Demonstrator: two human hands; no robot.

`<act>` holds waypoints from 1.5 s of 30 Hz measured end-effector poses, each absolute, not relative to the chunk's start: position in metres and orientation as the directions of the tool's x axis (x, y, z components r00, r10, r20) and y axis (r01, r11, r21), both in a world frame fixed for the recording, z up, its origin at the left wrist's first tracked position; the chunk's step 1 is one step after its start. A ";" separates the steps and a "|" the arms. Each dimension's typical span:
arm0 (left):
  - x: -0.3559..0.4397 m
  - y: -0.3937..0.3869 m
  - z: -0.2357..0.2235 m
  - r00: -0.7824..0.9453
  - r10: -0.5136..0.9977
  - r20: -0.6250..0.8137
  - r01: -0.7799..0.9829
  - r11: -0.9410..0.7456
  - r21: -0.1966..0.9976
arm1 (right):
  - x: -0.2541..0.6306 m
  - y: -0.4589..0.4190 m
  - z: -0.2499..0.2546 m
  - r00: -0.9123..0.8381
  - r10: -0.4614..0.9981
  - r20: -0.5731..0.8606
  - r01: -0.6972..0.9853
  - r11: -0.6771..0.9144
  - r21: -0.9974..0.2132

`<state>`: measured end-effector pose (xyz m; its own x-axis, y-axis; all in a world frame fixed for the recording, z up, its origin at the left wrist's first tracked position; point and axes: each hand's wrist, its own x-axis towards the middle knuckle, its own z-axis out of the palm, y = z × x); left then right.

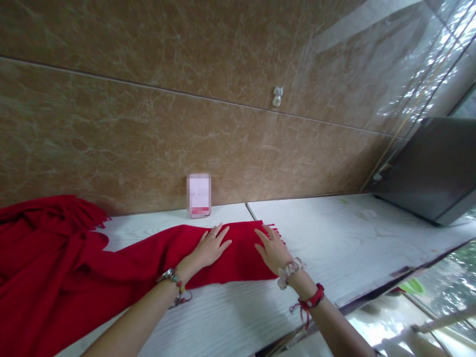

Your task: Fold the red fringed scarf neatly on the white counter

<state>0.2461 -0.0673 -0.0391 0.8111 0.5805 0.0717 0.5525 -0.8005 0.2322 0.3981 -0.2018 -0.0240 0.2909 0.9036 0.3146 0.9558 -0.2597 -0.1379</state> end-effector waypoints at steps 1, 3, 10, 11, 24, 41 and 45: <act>0.247 -0.067 -0.043 0.811 0.579 0.084 0.553 -0.805 0.216 | 0.399 -0.195 -0.025 0.288 0.908 0.303 0.957 -0.259 -0.133; 0.246 -0.068 -0.047 0.812 0.571 0.122 0.545 -0.816 0.192 | 0.404 -0.185 -0.030 0.304 0.919 0.253 0.952 -0.280 -0.128; 0.242 -0.066 -0.046 0.782 0.611 0.126 0.592 -0.790 0.157 | 0.418 -0.183 -0.048 0.325 0.936 0.139 0.939 -0.301 -0.167; 0.242 -0.065 -0.047 0.768 0.627 0.129 0.611 -0.778 0.147 | 0.418 -0.185 -0.046 0.331 0.936 0.122 0.936 -0.310 -0.165; 0.238 -0.061 -0.054 0.699 0.695 0.168 0.696 -0.715 0.064 | 0.364 -0.144 -0.026 0.206 0.977 0.050 0.965 -0.195 -0.173; 0.234 -0.061 -0.052 0.672 0.717 0.185 0.715 -0.693 0.094 | 0.401 -0.174 -0.009 0.501 0.855 0.134 0.866 -0.494 -0.078; 0.232 -0.060 -0.054 0.669 0.712 0.212 0.712 -0.696 0.093 | 0.354 -0.169 -0.012 0.264 0.952 0.158 0.960 -0.243 -0.141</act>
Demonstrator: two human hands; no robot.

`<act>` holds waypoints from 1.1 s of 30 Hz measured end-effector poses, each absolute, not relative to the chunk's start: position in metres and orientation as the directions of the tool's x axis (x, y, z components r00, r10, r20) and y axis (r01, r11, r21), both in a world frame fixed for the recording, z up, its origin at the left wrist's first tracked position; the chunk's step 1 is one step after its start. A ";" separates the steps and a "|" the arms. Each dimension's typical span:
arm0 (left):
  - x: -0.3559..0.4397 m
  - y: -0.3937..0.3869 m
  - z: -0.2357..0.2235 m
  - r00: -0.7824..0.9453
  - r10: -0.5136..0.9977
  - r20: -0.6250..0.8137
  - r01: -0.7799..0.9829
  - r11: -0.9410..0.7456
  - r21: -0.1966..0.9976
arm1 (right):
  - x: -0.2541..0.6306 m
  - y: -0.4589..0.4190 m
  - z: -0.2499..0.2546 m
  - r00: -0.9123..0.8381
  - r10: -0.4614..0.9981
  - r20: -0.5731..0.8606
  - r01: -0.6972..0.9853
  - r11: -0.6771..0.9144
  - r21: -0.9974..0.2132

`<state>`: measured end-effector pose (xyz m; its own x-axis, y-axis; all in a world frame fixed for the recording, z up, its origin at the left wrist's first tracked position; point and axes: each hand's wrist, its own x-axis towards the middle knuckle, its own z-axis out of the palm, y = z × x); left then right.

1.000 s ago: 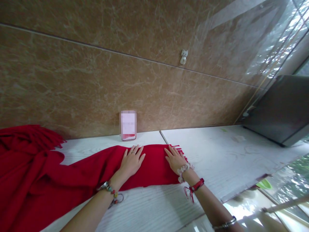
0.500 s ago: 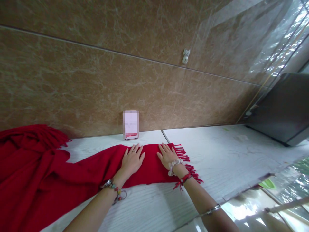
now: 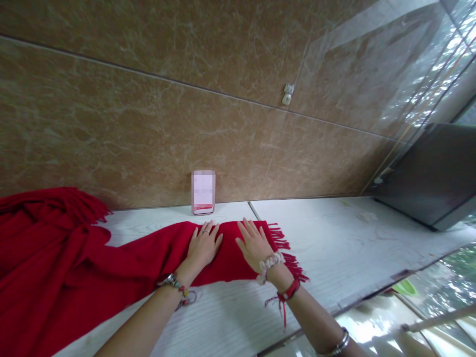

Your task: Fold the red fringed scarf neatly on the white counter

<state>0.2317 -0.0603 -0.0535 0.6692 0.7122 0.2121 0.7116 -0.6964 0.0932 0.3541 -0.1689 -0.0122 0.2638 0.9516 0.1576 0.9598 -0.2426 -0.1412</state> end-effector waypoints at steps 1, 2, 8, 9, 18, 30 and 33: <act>0.231 -0.060 -0.054 0.671 0.710 0.213 0.710 -0.698 0.092 | 0.347 -0.169 -0.017 0.240 0.960 0.141 0.964 -0.220 -0.148; 0.231 -0.059 -0.055 0.672 0.709 0.213 0.709 -0.699 0.090 | 0.343 -0.170 -0.023 0.233 0.965 0.122 0.965 -0.214 -0.150; 0.233 -0.062 -0.056 0.674 0.709 0.209 0.707 -0.700 0.096 | 0.365 -0.183 -0.040 0.274 0.958 0.081 0.958 -0.265 -0.109; 0.235 -0.064 -0.055 0.681 0.704 0.201 0.700 -0.707 0.100 | 0.371 -0.186 -0.039 0.279 0.957 0.078 0.957 -0.271 -0.103; 0.240 -0.083 -0.046 0.758 0.646 0.088 0.634 -0.762 0.131 | 0.423 -0.200 -0.036 0.212 0.976 0.043 0.976 -0.210 -0.059; 0.242 -0.082 -0.047 0.759 0.645 0.094 0.635 -0.764 0.115 | 0.389 -0.159 -0.021 0.147 0.983 0.112 0.989 -0.144 -0.036; 0.242 -0.082 -0.048 0.755 0.649 0.096 0.642 -0.761 0.091 | 0.376 -0.140 -0.025 0.103 0.993 0.052 0.994 -0.100 -0.053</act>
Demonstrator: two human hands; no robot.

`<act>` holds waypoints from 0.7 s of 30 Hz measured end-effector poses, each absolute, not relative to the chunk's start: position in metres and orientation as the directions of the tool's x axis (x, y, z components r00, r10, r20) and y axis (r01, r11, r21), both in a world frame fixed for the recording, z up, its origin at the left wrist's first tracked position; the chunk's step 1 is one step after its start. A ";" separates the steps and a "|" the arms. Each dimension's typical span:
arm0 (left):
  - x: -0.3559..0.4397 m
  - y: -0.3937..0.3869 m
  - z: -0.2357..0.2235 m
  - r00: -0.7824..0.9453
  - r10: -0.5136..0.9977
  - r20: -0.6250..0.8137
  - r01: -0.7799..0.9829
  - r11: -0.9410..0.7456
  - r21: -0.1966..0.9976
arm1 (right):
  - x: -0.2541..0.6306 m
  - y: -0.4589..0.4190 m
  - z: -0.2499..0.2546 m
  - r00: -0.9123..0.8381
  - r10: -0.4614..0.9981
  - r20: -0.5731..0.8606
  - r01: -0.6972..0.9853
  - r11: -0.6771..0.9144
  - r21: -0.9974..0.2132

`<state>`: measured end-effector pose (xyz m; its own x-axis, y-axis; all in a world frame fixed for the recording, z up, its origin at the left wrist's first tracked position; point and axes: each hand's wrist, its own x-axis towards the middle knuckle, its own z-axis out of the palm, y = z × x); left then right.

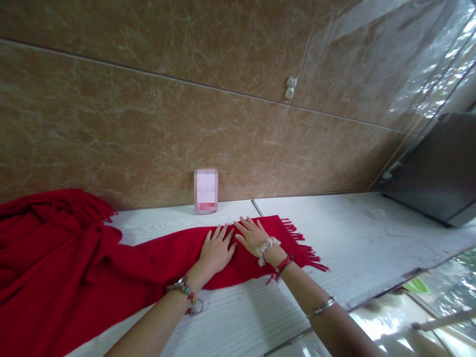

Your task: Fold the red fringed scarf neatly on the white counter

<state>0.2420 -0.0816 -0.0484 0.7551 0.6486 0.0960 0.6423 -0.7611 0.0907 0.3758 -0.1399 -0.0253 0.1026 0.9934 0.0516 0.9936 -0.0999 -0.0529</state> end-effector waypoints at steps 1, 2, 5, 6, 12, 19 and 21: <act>0.242 -0.081 -0.049 0.753 0.651 0.093 0.646 -0.759 0.085 | 0.377 -0.137 -0.027 0.108 0.994 0.027 0.993 -0.106 -0.058; 0.242 -0.081 -0.049 0.751 0.654 0.090 0.649 -0.756 0.081 | 0.381 -0.136 -0.030 0.119 0.993 0.008 0.991 -0.118 -0.059; 0.242 -0.081 -0.051 0.739 0.668 0.088 0.663 -0.744 0.077 | 0.407 -0.142 -0.035 0.189 0.982 -0.013 0.981 -0.189 -0.034; 0.243 -0.081 -0.051 0.736 0.671 0.090 0.666 -0.742 0.077 | 0.419 -0.146 -0.036 0.226 0.974 -0.019 0.974 -0.227 -0.019; 0.243 -0.081 -0.051 0.735 0.672 0.088 0.666 -0.741 0.087 | 0.479 -0.174 -0.032 0.537 0.840 -0.071 0.843 -0.538 0.009; 0.242 -0.082 -0.049 0.735 0.673 0.086 0.667 -0.739 0.090 | 0.451 -0.186 -0.019 0.427 0.881 0.203 0.904 -0.422 -0.071; 0.242 -0.083 -0.049 0.734 0.673 0.091 0.667 -0.740 0.088 | 0.428 -0.185 -0.020 0.299 0.934 0.193 0.954 -0.287 -0.088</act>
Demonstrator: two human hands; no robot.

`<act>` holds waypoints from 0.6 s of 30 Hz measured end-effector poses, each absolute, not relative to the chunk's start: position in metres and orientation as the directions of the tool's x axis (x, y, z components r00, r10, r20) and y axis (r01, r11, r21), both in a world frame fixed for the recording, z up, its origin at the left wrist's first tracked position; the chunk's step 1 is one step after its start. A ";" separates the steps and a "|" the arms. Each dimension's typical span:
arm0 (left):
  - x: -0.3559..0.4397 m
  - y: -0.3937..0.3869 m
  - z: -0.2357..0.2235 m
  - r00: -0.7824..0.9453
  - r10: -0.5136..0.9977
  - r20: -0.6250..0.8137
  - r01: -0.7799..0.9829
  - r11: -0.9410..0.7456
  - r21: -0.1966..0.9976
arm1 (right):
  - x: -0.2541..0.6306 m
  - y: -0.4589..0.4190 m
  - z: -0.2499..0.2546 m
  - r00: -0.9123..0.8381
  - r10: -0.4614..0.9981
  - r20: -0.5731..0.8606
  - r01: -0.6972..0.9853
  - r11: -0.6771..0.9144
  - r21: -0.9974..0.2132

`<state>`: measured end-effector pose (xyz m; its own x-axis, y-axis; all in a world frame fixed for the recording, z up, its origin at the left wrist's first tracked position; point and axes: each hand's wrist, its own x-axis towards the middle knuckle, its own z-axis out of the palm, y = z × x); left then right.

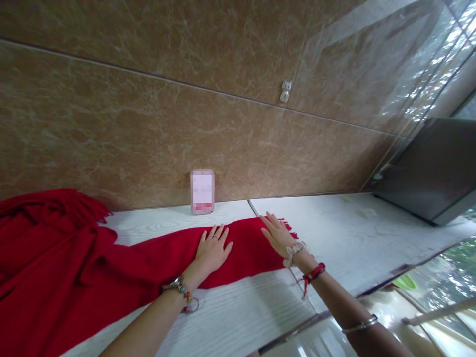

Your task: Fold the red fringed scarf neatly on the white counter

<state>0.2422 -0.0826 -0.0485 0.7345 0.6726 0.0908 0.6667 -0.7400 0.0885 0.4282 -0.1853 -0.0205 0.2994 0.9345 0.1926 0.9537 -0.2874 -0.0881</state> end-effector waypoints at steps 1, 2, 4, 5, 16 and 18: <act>0.242 -0.083 -0.049 0.734 0.673 0.092 0.667 -0.740 0.089 | 0.418 -0.185 -0.023 0.241 0.955 0.173 0.970 -0.228 -0.089; 0.242 -0.083 -0.049 0.734 0.673 0.093 0.667 -0.739 0.090 | 0.410 -0.185 -0.025 0.196 0.970 0.146 0.979 -0.185 -0.087; 0.242 -0.082 -0.050 0.733 0.674 0.092 0.668 -0.739 0.095 | 0.401 -0.187 -0.032 0.160 0.984 0.084 0.985 -0.153 -0.083; 0.241 -0.082 -0.050 0.733 0.674 0.092 0.667 -0.739 0.096 | 0.400 -0.188 -0.035 0.165 0.985 0.059 0.984 -0.160 -0.078; 0.241 -0.081 -0.054 0.734 0.668 0.121 0.660 -0.744 0.102 | 0.476 -0.228 -0.036 0.573 0.816 -0.082 0.816 -0.577 -0.035; 0.242 -0.081 -0.054 0.732 0.671 0.116 0.663 -0.741 0.107 | 0.482 -0.233 -0.034 0.627 0.778 0.038 0.779 -0.627 -0.018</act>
<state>0.2417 -0.0813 -0.0538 0.7321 0.6713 0.1157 0.6627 -0.7412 0.1073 0.4815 -0.2334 -0.0338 0.6272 0.7779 0.0378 0.7788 -0.6270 -0.0182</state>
